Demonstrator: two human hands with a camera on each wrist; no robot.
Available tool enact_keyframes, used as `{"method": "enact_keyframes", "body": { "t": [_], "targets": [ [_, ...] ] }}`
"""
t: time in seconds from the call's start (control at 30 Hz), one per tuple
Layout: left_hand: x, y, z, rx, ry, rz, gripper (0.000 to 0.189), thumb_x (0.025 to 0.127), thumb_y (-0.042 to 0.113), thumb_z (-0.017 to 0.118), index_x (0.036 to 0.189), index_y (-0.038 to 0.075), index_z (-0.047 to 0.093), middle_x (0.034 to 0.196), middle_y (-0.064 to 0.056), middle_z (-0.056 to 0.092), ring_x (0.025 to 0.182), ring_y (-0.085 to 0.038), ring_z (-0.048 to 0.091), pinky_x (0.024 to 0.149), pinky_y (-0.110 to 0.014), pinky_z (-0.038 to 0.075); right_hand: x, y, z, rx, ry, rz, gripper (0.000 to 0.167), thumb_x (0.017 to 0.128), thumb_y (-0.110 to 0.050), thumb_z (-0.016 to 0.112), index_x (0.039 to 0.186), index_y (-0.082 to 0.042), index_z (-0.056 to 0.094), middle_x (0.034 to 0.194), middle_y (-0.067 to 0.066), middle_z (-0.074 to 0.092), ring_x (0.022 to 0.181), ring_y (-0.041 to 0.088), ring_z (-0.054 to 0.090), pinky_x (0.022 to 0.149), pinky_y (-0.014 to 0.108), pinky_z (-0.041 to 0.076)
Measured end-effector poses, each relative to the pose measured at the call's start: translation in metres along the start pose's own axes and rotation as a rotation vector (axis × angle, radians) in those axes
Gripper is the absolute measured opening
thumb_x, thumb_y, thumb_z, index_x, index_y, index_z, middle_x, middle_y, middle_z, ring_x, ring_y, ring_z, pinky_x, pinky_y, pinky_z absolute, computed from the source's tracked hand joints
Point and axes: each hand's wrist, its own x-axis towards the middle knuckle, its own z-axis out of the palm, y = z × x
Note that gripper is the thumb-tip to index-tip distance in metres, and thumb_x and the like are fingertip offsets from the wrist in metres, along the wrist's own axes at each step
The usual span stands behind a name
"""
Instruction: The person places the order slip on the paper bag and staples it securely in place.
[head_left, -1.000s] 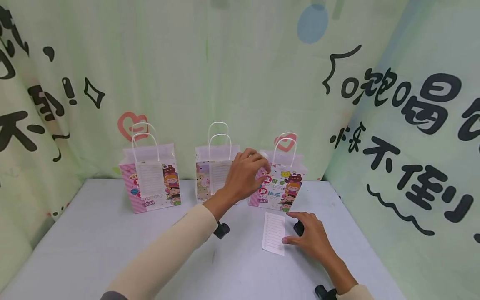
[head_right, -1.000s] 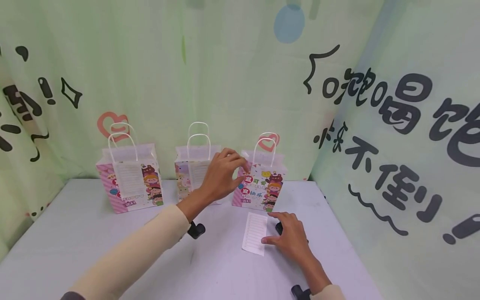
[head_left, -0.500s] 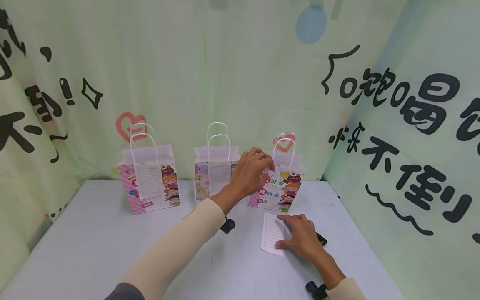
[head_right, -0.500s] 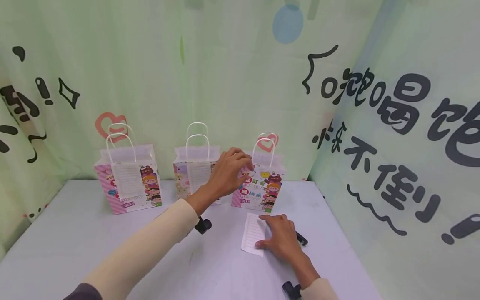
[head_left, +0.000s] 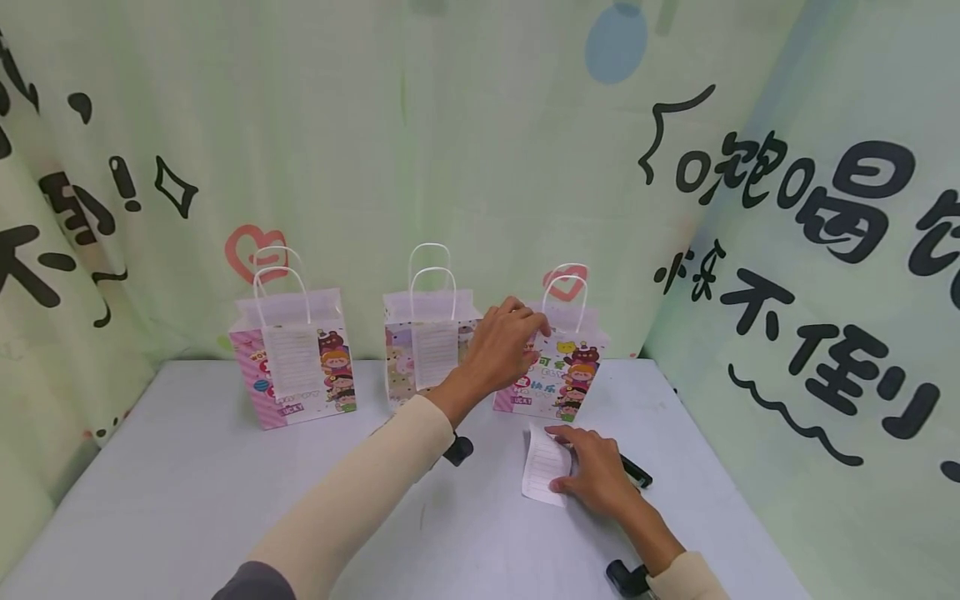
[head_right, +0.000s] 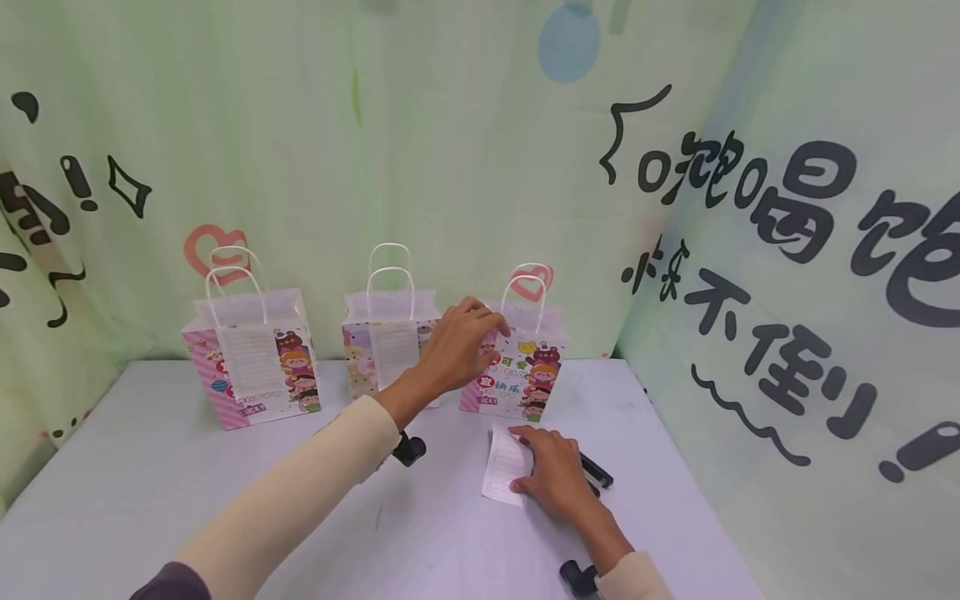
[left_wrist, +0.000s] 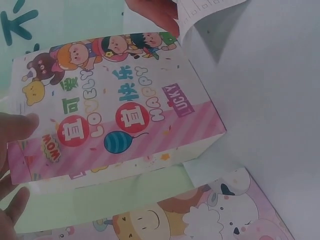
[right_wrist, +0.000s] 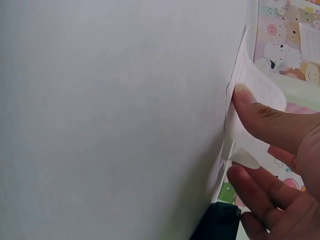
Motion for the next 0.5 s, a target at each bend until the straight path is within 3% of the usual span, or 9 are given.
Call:
{"method": "enact_keyframes", "body": {
  "t": [0.17,0.3,0.4,0.5],
  "targets": [
    [0.0007,0.0014,-0.001,0.014,0.004,0.002,0.031,0.093,0.03,0.082,0.123,0.024,0.076,0.133,0.005,0.076,0.118,-0.016,0.059,0.104,-0.029,0.05,-0.0008,-0.0036,-0.0035,0.114,0.026,0.031,0.075,0.076,-0.008,0.096,0.142,-0.024,0.066,0.152,0.014,0.055,0.088,0.017,0.057,0.089,0.037,0.054],
    [0.0006,0.0027,-0.0015,0.026,0.004,0.001,0.031,0.093,0.031,0.082,0.122,0.024,0.077,0.132,0.005,0.076,0.117,-0.015,0.06,0.103,-0.029,0.051,0.0004,-0.0047,-0.0059,0.212,0.079,0.054,0.056,0.08,-0.001,0.091,0.131,-0.017,0.074,0.162,0.014,0.046,0.087,0.016,0.063,0.077,0.026,0.062],
    [0.0004,0.0031,-0.0014,0.03,0.002,0.0,0.031,0.093,0.031,0.082,0.122,0.024,0.077,0.131,0.006,0.077,0.115,-0.015,0.059,0.101,-0.028,0.051,0.0018,-0.0037,-0.0076,0.257,0.108,0.079,0.041,0.084,0.001,0.087,0.121,-0.014,0.078,0.156,0.013,0.053,0.087,0.016,0.065,0.077,0.021,0.06],
    [0.0002,0.0032,-0.0015,0.029,0.001,0.002,0.03,0.093,0.031,0.082,0.123,0.024,0.077,0.131,0.006,0.077,0.114,-0.015,0.059,0.1,-0.027,0.051,0.0029,-0.0026,-0.0101,0.296,0.118,0.109,0.032,0.086,0.001,0.085,0.114,-0.013,0.08,0.131,0.012,0.068,0.083,0.016,0.062,0.071,0.018,0.056]
  ]
}}
